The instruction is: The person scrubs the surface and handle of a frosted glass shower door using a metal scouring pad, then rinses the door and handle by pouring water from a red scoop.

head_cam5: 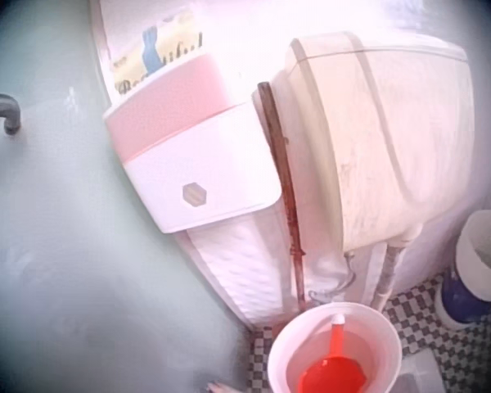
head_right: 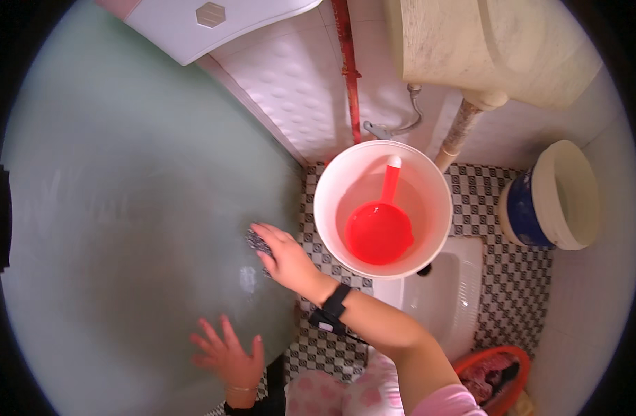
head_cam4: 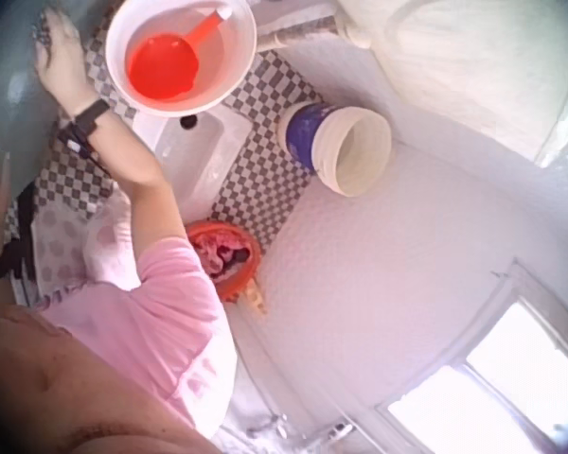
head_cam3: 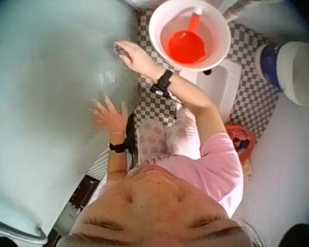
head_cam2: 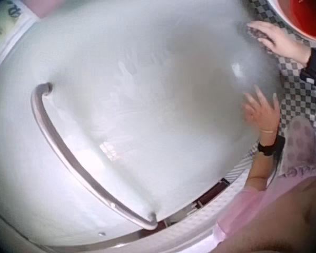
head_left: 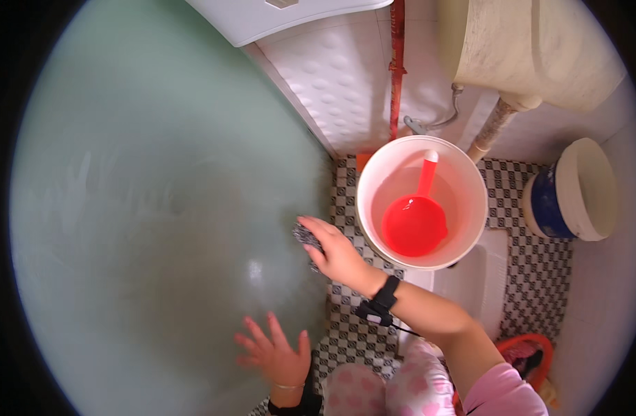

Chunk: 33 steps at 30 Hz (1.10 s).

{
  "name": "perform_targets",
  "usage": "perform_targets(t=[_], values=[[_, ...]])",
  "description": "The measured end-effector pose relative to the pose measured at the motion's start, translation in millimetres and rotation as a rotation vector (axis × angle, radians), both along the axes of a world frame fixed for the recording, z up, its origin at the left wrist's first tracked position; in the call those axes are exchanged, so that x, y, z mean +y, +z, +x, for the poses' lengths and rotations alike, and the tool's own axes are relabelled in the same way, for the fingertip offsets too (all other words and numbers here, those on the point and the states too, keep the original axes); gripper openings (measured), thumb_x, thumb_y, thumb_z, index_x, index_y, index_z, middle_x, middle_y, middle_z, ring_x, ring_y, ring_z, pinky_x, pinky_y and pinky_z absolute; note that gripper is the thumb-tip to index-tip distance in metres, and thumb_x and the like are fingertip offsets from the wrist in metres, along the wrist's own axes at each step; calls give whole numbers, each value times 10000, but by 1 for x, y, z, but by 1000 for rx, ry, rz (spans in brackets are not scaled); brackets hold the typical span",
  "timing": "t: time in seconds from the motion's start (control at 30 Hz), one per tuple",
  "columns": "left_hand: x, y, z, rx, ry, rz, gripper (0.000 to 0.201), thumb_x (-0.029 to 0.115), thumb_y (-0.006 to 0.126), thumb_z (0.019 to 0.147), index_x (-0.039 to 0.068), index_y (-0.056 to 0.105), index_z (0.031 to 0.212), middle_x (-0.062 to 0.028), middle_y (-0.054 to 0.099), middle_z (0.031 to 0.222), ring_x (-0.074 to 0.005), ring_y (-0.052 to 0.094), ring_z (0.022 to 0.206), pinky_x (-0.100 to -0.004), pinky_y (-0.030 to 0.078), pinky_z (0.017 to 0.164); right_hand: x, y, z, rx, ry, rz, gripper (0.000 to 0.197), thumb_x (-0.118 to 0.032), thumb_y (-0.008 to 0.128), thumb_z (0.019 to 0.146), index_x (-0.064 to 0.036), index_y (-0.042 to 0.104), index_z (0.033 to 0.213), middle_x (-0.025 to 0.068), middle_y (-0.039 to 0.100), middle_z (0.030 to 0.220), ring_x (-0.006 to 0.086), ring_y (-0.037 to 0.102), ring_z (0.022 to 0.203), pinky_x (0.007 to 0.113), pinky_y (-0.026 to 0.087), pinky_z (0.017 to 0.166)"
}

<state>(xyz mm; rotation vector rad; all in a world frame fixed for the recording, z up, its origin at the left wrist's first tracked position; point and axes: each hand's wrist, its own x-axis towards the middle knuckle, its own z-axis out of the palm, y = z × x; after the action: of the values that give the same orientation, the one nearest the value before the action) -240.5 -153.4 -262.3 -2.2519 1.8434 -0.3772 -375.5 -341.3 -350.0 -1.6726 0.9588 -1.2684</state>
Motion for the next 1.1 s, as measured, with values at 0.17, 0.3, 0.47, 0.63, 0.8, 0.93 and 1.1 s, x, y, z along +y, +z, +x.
perform_targets(t=[0.17, 0.3, 0.47, 0.63, 0.8, 0.93, 1.1], values=[[-26, 29, -58, 902, -220, 116, 956, 361, 769, 752, -28, 238, 1446, -397, 162, 1461, -560, 221, 1345, -582, 274, 1072, 82, 39, -67, -39, 9, 224, 427, -126, 679, 863, -30, 484, 1231, 215, 550, 1240, 363, 550, 1153, 408, 437, 987], [-32, 45, -94, 1137, -441, 279, 1128, 295, 843, 686, -43, 112, 1476, -373, 220, 1452, -521, 310, 1321, -517, 344, 1066, 140, 86, -115, -100, 11, 392, 330, -159, 620, 913, -30, 502, 1193, 198, 526, 1267, 344, 525, 1175, 408, 413, 1002], [-27, 72, -122, 1494, -300, 508, 981, 126, 842, 651, 19, 277, 1446, -243, 461, 1312, -388, 494, 1210, -424, 427, 1020, 183, 120, -149, -208, 22, 527, 463, -324, 290, 1042, 36, 485, 1256, 223, 500, 1286, 363, 473, 1228, 421, 330, 1074], [-8, 55, -157, 1442, -368, 516, 653, -3, 751, 616, 49, 472, 1205, -169, 539, 1152, -359, 533, 1126, -393, 446, 976, 236, 126, -169, -214, -201, 698, 447, -307, 339, 1034, 8, 448, 1332, 186, 521, 1314, 299, 512, 1221, 365, 375, 1047], [27, 53, -177, 1257, -542, 606, 528, 2, 696, 687, 46, 483, 1168, -184, 536, 1100, -382, 536, 1046, -430, 459, 930, 309, 106, -184, 25, -661, 804, 487, -237, 586, 921, -33, 440, 1339, 234, 562, 1262, 358, 564, 1171, 406, 456, 968], [67, 41, -210, 1147, -656, 839, 545, 21, 706, 706, 78, 481, 1199, -202, 518, 1120, -413, 551, 1026, -463, 493, 882, 397, 62, -208, 61, -922, 962, 511, -229, 628, 890, -7, 441, 1310, 247, 574, 1241, 362, 574, 1157, 410, 469, 955], [126, 23, -271, 1020, -810, 1056, 559, 46, 716, 711, 116, 478, 1213, -199, 512, 1160, -426, 556, 1010, -450, 490, 874, 522, 7, -255, 84, -1179, 1127, 470, -215, 619, 886, -7, 478, 1284, 260, 601, 1180, 383, 594, 1105, 414, 486, 915]])
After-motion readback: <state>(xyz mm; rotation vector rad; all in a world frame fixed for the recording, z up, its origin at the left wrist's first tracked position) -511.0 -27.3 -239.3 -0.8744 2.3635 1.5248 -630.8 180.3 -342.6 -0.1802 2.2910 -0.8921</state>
